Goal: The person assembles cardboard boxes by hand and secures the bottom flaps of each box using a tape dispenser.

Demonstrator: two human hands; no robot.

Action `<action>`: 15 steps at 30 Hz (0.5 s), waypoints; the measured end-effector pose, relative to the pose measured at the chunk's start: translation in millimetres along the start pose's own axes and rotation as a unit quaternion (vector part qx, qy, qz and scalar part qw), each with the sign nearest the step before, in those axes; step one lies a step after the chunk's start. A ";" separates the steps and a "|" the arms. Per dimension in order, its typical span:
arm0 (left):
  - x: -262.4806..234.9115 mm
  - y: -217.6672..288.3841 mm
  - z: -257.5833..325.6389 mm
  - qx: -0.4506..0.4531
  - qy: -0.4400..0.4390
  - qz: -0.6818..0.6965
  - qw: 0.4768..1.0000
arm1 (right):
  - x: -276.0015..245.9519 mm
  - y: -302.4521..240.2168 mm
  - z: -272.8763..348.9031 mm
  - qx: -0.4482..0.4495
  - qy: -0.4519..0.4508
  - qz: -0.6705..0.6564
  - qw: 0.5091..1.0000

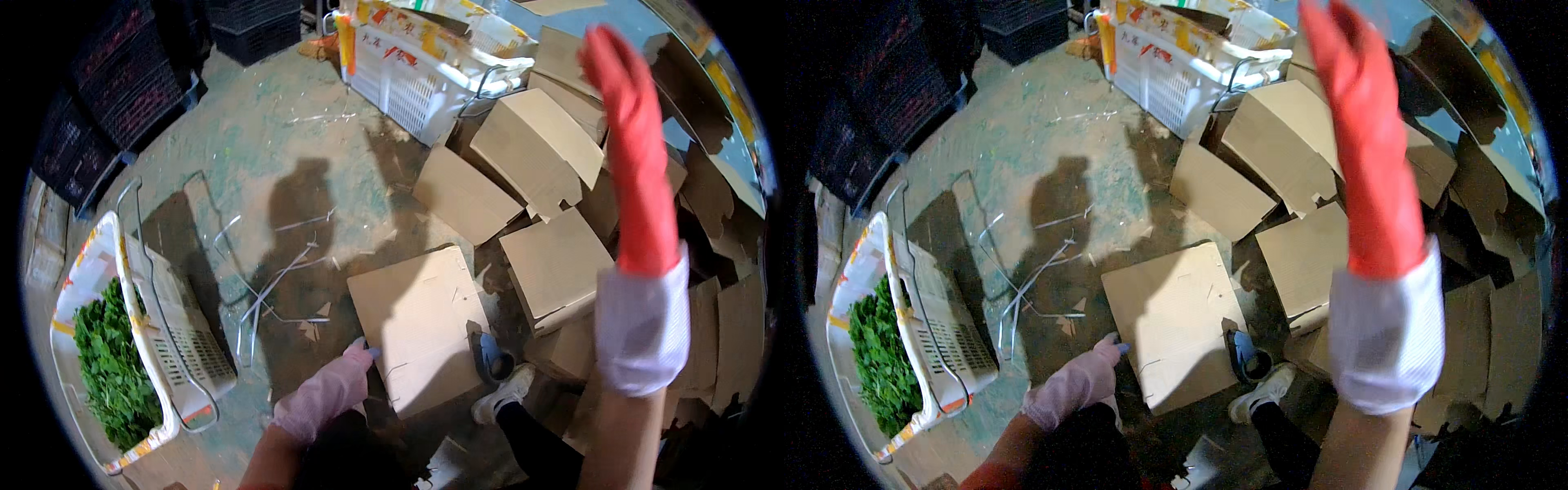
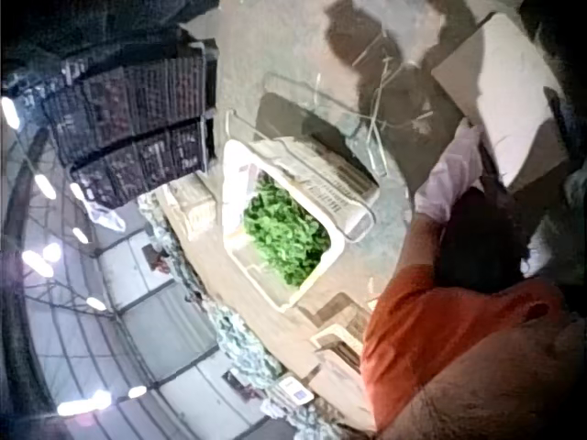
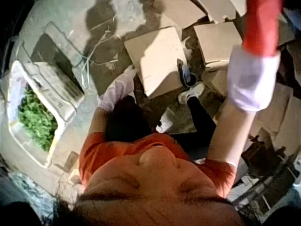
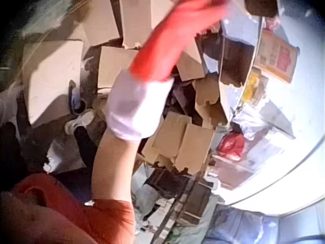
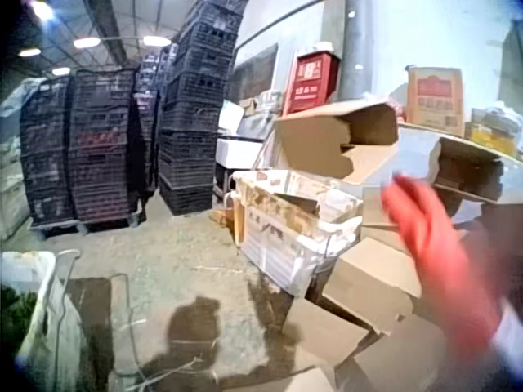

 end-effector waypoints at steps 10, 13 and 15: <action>24.9 8.9 -13.2 -0.027 0.008 -0.090 0.996 | -60.1 162.6 555.5 0.445 -0.471 0.412 0.640; 21.3 -17.3 -19.8 -0.070 0.027 -0.158 0.985 | -64.6 156.6 589.7 0.515 -0.374 0.438 0.635; 28.0 -19.8 -23.7 -0.087 0.032 -0.199 0.976 | -63.8 153.1 595.5 0.549 -0.328 0.436 0.633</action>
Point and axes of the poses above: each hand's wrist, its own z-axis away from the middle knuckle, its own x-axis out of the palm, y = z × x, the point moved 9 cm from there along -z, towards the middle knuckle, and after that the axes turned 8 degrees about y, right-handed, at the moved point
